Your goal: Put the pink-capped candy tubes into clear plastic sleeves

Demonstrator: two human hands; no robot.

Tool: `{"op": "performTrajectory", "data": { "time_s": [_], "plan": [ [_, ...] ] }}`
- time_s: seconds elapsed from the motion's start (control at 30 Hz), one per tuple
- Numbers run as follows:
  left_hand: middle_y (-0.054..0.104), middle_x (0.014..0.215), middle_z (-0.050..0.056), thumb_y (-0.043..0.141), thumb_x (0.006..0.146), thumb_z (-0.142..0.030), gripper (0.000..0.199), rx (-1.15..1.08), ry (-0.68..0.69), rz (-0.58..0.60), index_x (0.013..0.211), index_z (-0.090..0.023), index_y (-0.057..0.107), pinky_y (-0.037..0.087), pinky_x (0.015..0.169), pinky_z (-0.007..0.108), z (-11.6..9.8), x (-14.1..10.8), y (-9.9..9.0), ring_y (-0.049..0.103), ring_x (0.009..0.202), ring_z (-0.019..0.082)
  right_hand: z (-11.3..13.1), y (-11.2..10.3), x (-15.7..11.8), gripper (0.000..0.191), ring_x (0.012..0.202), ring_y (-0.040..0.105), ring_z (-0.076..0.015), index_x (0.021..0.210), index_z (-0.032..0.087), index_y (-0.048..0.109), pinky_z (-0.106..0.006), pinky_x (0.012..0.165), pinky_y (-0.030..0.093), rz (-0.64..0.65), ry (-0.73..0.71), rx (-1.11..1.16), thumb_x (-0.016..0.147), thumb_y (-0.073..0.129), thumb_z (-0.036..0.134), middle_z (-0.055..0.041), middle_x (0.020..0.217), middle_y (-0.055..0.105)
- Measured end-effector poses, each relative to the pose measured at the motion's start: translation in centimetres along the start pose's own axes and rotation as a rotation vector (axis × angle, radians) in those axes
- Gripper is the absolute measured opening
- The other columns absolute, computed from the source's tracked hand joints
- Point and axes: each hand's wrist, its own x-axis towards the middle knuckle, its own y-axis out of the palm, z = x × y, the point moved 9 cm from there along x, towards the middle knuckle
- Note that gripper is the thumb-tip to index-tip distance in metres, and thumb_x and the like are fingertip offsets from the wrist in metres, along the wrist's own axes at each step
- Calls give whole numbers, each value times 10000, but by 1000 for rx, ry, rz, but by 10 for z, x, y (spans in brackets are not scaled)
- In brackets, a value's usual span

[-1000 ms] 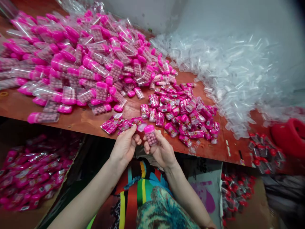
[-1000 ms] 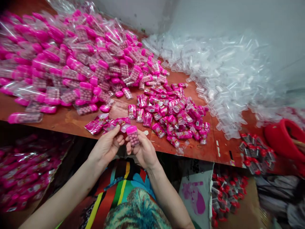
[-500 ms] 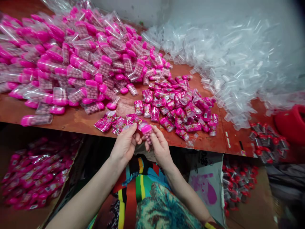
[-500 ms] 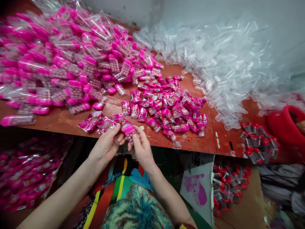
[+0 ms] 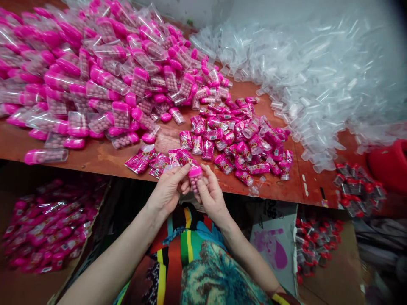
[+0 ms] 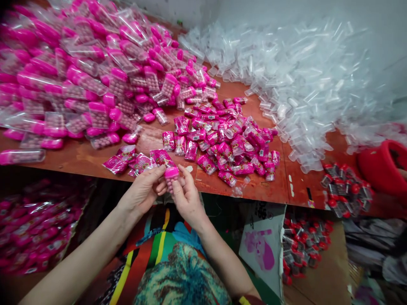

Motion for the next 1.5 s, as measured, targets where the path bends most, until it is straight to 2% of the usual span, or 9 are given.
{"op": "performTrajectory", "data": {
  "time_s": [0.13, 0.2, 0.37, 0.53, 0.73, 0.93, 1.1, 1.27, 1.5],
  "plan": [
    [414, 415, -61, 741, 775, -387, 331, -7, -54, 11, 628, -138, 579, 268, 379, 167, 7, 1, 0, 343, 370, 38, 6, -1, -3, 556, 823, 621, -166, 1431, 278, 358, -327, 779, 507, -6, -110, -242, 922, 579, 314, -50, 1011, 658],
    [423, 430, -68, 760, 756, -386, 329, -14, -81, 7, 643, -134, 581, 240, 362, 157, 10, 2, -2, 299, 348, 18, 5, -1, -2, 544, 800, 614, -156, 1415, 280, 369, -310, 755, 504, -4, -90, -209, 917, 586, 310, -36, 968, 656],
    [425, 433, -77, 734, 785, -400, 308, 1, -121, 46, 716, -129, 605, 219, 350, 144, 16, -1, 2, 263, 330, 6, -7, 4, 2, 481, 570, 503, -94, 1346, 293, 379, -201, 491, 414, -4, 74, 73, 912, 578, 359, 32, 780, 569],
    [388, 384, -89, 748, 774, -363, 287, 23, -87, -26, 694, -145, 580, 219, 352, 144, 15, -5, -3, 264, 315, 13, 0, -2, -1, 478, 745, 576, -141, 1353, 285, 398, -266, 647, 490, -83, -67, -106, 917, 581, 358, -19, 882, 587],
    [399, 419, -90, 762, 756, -365, 301, -32, -64, -67, 689, -131, 584, 190, 334, 137, 7, -3, -9, 231, 312, -5, -11, 8, -4, 455, 463, 394, -72, 1380, 293, 322, -212, 459, 342, 106, 49, -17, 965, 486, 383, 58, 715, 505],
    [492, 446, -53, 763, 741, -391, 320, 70, -104, -56, 681, -133, 582, 173, 327, 140, 19, -11, -2, 269, 303, -4, -17, 4, 5, 425, 405, 342, -62, 1285, 275, 390, -193, 410, 343, -8, 67, 193, 918, 550, 415, 98, 623, 469],
    [586, 519, 6, 715, 776, -428, 333, 201, -83, -35, 682, -133, 592, 215, 326, 147, 26, -14, 0, 330, 316, 13, -15, -3, 9, 414, 430, 396, -76, 1287, 249, 422, -193, 446, 380, -3, 35, 126, 925, 550, 404, 105, 561, 465],
    [583, 514, 5, 712, 765, -463, 357, 264, -2, -48, 657, -142, 597, 243, 325, 165, 28, -9, 0, 363, 312, 33, -22, -18, 12, 330, 454, 443, -81, 1144, 233, 538, -206, 452, 387, -61, 46, 81, 889, 596, 435, 77, 604, 503],
    [594, 549, 4, 691, 772, -469, 361, 322, 51, -83, 641, -147, 594, 230, 333, 182, 29, -7, -2, 378, 326, 38, -31, -21, 18, 272, 454, 455, -77, 1060, 238, 563, -211, 465, 393, -82, 94, 171, 871, 627, 423, 70, 633, 543]
  ]
}}
